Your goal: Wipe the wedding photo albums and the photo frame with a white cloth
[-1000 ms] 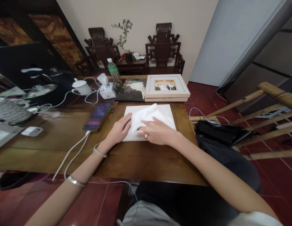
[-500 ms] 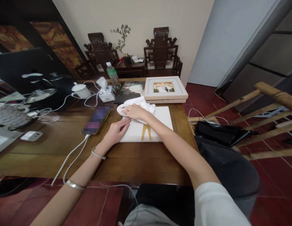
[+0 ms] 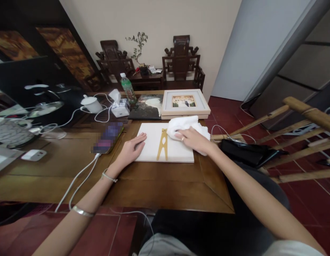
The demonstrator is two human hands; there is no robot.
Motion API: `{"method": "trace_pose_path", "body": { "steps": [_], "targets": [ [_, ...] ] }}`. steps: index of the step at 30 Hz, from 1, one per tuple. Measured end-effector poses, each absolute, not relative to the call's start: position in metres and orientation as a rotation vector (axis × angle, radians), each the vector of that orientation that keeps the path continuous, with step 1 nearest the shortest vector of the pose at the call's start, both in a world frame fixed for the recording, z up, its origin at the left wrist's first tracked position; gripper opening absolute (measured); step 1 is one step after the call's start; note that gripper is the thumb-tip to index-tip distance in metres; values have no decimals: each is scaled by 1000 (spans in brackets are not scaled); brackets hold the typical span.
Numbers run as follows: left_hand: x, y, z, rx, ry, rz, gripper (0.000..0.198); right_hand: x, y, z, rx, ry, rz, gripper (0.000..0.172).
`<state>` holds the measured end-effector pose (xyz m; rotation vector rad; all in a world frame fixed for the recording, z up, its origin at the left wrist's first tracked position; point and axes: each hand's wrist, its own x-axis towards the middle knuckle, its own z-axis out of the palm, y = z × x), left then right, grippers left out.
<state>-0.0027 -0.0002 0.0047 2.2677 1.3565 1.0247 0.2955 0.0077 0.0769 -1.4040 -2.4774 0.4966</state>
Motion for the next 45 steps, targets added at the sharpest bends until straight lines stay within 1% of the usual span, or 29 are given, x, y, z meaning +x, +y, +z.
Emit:
{"method": "trace_pose_path", "body": {
  "steps": [5, 8, 12, 18, 23, 27, 30, 34, 37, 41, 45],
  "targets": [
    [0, -4, 3, 2275, 1365, 940, 46, 301, -71, 63, -1143, -2659, 347, 36],
    [0, -4, 3, 2292, 1365, 886, 48, 307, -94, 63, -1044, -2731, 327, 33],
    [0, -4, 3, 2303, 1359, 882, 48, 309, -78, 70, -1059, -2749, 400, 36],
    [-3, -3, 2, 2290, 1334, 898, 47, 305, 5, 74, -1321, -2651, 462, 43],
    [-3, -4, 2, 2285, 1347, 893, 47, 300, 51, 71, -1345, -2616, 419, 44],
    [-3, -4, 2, 2273, 1342, 902, 47, 295, 34, 61, -1227, -2700, 230, 45],
    [-2, -4, 2, 2270, 1339, 913, 46, 295, -4, 54, -1121, -2782, 77, 40],
    [-1, -4, 2, 2286, 1345, 907, 46, 298, -61, 54, -1007, -2819, 82, 30],
    [-1, -4, 1, 2295, 1352, 903, 46, 300, -89, 57, -982, -2846, 102, 28],
    [-1, -4, 1, 2308, 1359, 900, 47, 301, -84, 60, -994, -2864, 121, 32],
    [-1, -4, 2, 2299, 1366, 892, 47, 300, -39, 58, -1062, -2789, 189, 37]
  ]
}}
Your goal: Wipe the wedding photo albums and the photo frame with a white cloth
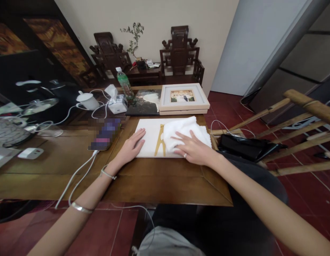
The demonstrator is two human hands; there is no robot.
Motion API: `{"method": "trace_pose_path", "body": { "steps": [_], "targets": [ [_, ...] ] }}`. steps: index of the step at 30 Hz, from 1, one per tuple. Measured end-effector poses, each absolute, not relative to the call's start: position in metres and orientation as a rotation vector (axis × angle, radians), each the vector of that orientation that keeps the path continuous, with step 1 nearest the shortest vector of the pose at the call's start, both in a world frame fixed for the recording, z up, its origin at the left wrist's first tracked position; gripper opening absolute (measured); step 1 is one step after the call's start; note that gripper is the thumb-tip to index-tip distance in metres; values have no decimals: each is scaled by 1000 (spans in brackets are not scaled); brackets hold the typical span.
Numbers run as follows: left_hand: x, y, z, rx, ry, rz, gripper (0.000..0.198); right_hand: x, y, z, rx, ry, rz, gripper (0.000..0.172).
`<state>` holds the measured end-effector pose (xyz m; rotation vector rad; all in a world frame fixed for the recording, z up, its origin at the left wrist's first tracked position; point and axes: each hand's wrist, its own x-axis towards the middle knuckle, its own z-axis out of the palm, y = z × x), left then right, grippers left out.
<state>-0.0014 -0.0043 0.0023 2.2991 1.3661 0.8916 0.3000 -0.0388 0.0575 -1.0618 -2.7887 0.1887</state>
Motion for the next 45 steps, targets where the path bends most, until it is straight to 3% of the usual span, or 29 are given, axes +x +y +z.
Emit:
{"method": "trace_pose_path", "body": {
  "steps": [10, 18, 22, 27, 38, 45],
  "targets": [
    [-2, -4, 3, 2292, 1364, 888, 46, 295, 42, 68, -1341, -2620, 320, 48],
    [-2, -4, 3, 2324, 1371, 865, 48, 300, -45, 69, -1158, -2678, 405, 41],
    [-1, -4, 4, 2332, 1378, 871, 47, 303, -96, 83, -1104, -2747, 616, 38],
    [-1, -4, 4, 2339, 1375, 867, 46, 303, -91, 99, -1301, -2687, 839, 43],
    [-1, -4, 5, 2313, 1368, 853, 48, 229, 22, 63, -1278, -2545, 342, 43],
    [-2, -3, 2, 2318, 1353, 863, 47, 211, -24, 53, -1085, -2850, 48, 35]
  ]
}}
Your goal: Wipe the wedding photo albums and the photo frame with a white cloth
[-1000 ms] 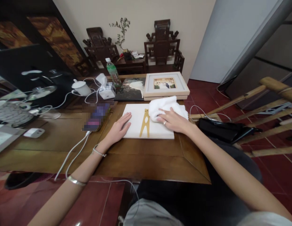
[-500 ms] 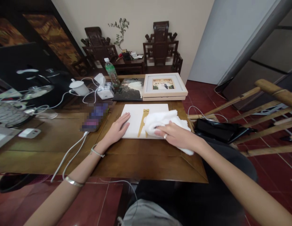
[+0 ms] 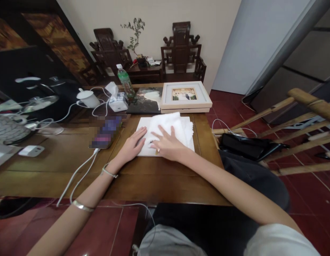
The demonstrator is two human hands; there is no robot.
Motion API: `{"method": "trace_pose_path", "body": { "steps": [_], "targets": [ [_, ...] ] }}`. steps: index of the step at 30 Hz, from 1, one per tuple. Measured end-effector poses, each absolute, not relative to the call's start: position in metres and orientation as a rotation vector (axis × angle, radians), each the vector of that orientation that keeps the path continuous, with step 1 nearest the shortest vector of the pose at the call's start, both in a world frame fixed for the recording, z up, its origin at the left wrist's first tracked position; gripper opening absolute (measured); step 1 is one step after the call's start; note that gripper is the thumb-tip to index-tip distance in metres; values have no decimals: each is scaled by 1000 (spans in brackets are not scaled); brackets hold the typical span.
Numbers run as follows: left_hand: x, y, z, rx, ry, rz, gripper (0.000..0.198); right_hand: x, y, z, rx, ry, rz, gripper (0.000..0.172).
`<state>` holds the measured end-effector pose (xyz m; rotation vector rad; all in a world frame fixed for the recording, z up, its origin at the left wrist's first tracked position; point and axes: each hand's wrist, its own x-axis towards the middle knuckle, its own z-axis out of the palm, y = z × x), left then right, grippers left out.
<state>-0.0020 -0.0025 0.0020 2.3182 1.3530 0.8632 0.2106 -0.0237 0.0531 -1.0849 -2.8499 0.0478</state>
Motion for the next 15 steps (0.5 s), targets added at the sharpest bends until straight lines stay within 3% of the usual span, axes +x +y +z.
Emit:
{"method": "trace_pose_path", "body": {
  "steps": [7, 15],
  "targets": [
    [-2, -1, 1, 2316, 1352, 873, 46, 212, -85, 60, -942, -2923, 121, 37],
    [-3, -1, 1, 2328, 1360, 852, 47, 214, -1, 59, -1018, -2836, 81, 39]
  ]
}}
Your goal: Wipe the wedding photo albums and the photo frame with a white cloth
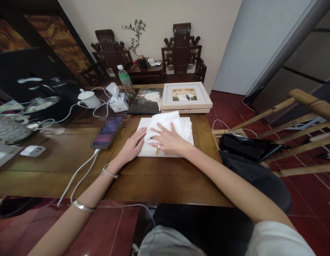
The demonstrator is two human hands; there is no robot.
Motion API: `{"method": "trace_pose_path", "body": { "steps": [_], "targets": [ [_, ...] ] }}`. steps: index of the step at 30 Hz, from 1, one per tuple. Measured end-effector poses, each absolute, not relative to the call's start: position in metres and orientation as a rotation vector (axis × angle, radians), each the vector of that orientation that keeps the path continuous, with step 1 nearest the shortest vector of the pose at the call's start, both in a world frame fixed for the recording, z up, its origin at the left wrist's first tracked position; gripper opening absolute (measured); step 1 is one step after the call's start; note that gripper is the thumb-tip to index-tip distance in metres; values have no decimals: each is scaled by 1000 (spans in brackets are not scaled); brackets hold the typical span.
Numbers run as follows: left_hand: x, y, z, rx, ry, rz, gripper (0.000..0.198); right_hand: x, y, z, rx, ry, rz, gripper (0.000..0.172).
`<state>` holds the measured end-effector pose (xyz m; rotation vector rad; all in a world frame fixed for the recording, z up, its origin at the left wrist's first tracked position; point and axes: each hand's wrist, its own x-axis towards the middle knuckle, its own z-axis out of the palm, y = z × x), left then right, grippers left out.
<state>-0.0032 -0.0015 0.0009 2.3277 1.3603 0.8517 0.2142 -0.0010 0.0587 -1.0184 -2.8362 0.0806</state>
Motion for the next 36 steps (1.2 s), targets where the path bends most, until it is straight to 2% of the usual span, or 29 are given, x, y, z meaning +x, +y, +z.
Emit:
{"method": "trace_pose_path", "body": {
  "steps": [7, 13, 21, 31, 36],
  "targets": [
    [-3, -2, 2, 2306, 1355, 858, 46, 213, 27, 58, -1045, -2827, 67, 41],
    [-3, -1, -1, 2316, 1338, 870, 46, 217, -16, 55, -938, -2934, -9, 36],
    [-4, -2, 1, 2324, 1321, 862, 46, 216, -78, 56, -884, -2916, 55, 35],
    [-3, -2, 0, 2291, 1322, 895, 46, 212, 9, 59, -1105, -2789, 108, 38],
    [-2, -7, 10, 2067, 1339, 1061, 50, 191, 20, 58, -1155, -2792, -18, 36]
  ]
}}
